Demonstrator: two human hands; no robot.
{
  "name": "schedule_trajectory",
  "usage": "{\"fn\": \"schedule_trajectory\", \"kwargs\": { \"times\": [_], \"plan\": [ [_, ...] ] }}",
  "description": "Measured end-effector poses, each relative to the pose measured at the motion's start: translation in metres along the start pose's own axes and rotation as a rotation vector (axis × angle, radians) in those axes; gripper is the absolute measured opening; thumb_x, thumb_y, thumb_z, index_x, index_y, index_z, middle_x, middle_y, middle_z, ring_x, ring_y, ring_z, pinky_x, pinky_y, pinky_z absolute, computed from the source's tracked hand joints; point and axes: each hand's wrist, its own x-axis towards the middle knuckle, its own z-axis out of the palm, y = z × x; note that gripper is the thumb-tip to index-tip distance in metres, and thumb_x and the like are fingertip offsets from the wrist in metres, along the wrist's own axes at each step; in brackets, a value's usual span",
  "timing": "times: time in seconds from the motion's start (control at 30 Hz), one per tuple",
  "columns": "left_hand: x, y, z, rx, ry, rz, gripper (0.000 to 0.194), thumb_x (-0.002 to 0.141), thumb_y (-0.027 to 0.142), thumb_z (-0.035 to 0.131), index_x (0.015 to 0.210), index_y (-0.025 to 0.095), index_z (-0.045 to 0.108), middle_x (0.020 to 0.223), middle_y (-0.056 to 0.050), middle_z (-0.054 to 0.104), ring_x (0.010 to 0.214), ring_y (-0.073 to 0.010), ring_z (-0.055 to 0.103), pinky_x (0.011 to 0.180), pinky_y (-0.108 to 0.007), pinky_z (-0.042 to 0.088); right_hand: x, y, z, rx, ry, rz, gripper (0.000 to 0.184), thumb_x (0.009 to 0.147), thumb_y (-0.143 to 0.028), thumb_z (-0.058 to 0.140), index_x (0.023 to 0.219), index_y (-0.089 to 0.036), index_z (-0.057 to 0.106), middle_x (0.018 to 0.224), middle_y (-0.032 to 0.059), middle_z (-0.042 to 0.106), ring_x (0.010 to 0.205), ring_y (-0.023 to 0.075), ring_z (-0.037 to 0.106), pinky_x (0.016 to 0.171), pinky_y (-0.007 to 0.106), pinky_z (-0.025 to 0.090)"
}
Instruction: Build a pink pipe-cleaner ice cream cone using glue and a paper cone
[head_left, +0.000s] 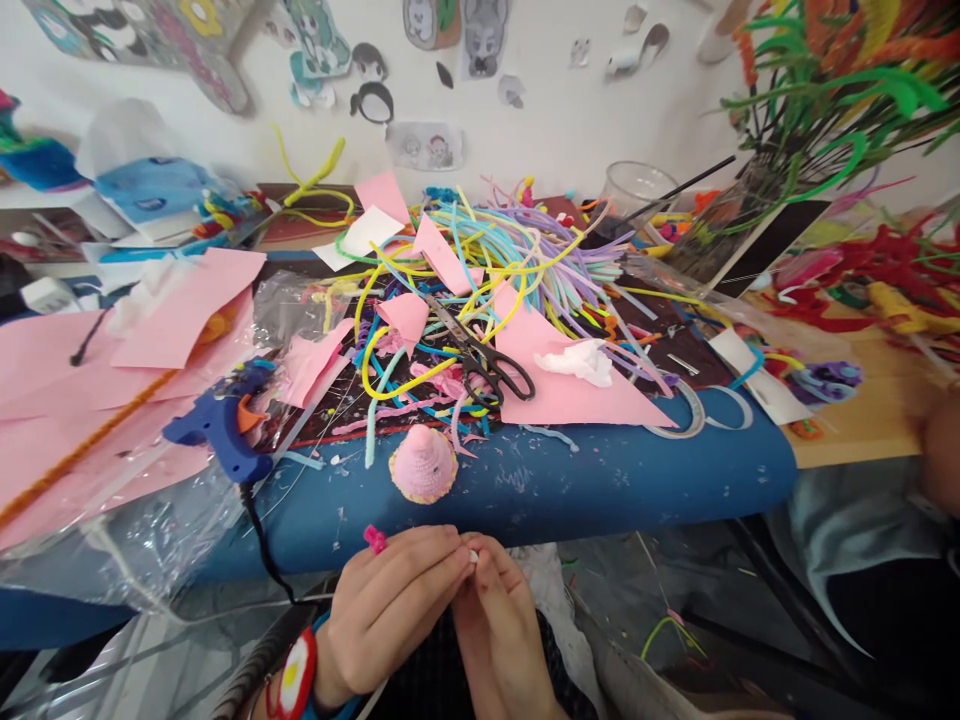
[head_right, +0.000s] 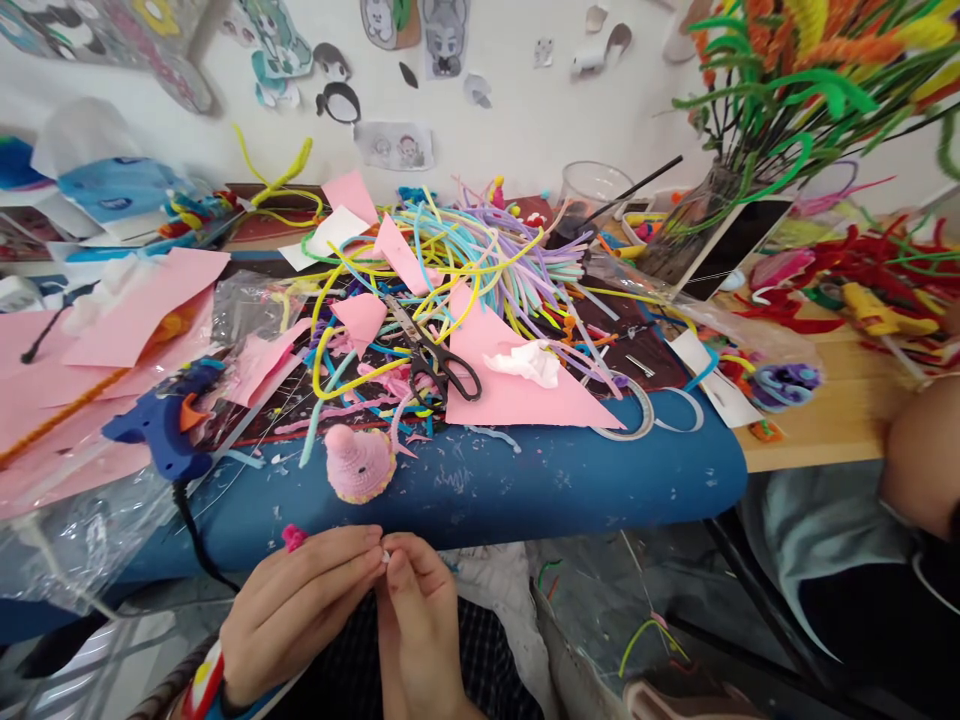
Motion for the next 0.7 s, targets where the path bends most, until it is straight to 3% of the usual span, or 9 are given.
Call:
{"fn": "schedule_trajectory", "kwargs": {
  "times": [0.17, 0.3, 0.43, 0.57, 0.7],
  "plan": [
    [0.003, 0.001, 0.006, -0.071, 0.054, -0.03, 0.008, 0.093, 0.007, 0.06, 0.095, 0.011, 0.068, 0.09, -0.008, 0.077, 0.091, -0.0141, 0.074, 0.085, -0.021, 0.057, 0.002, 0.0, 0.004, 0.082, 0.002, 0.043, 0.023, 0.07, -0.043, 0.087, 0.077, -0.024, 0.077, 0.076, -0.0005, 0.07, 0.07, 0.0126, 0.063, 0.071, 0.025, 0.056],
    [-0.003, -0.007, 0.001, -0.119, 0.165, -0.168, 0.016, 0.084, 0.0, 0.062, 0.087, 0.016, 0.061, 0.083, -0.003, 0.071, 0.081, -0.0146, 0.073, 0.073, -0.023, 0.058, 0.004, -0.003, 0.007, 0.118, 0.031, 0.043, 0.026, 0.068, -0.042, 0.089, 0.074, -0.02, 0.076, 0.073, -0.0015, 0.067, 0.066, 0.0076, 0.058, 0.066, 0.017, 0.053],
    [-0.009, -0.03, -0.01, 0.151, 0.286, -0.392, 0.019, 0.082, 0.002, 0.066, 0.086, 0.02, 0.062, 0.08, 0.0, 0.067, 0.073, -0.0146, 0.066, 0.072, -0.028, 0.053, 0.006, -0.005, 0.008, 0.073, 0.022, 0.021, 0.024, 0.071, -0.041, 0.088, 0.077, -0.02, 0.077, 0.074, -0.0005, 0.068, 0.067, 0.0075, 0.059, 0.066, 0.015, 0.053],
    [-0.007, -0.058, -0.021, 0.326, 0.138, -0.533, 0.005, 0.092, 0.021, 0.064, 0.09, 0.022, 0.068, 0.083, -0.001, 0.07, 0.069, -0.0158, 0.063, 0.066, -0.029, 0.048, 0.009, -0.01, 0.002, -0.087, -0.001, -0.184, 0.019, 0.075, -0.04, 0.085, 0.08, -0.023, 0.079, 0.078, 0.0007, 0.072, 0.068, 0.0095, 0.064, 0.065, 0.018, 0.055],
    [0.0, -0.073, -0.025, 0.439, 0.055, -0.619, 0.017, 0.094, 0.034, 0.063, 0.086, 0.021, 0.069, 0.067, 0.002, 0.058, 0.059, -0.0144, 0.056, 0.054, -0.027, 0.039, 0.013, -0.023, -0.007, -0.269, -0.066, -0.404, 0.008, 0.085, -0.034, 0.077, 0.085, -0.026, 0.078, 0.085, 0.0009, 0.075, 0.07, 0.0106, 0.067, 0.069, 0.022, 0.057]
  ]
}}
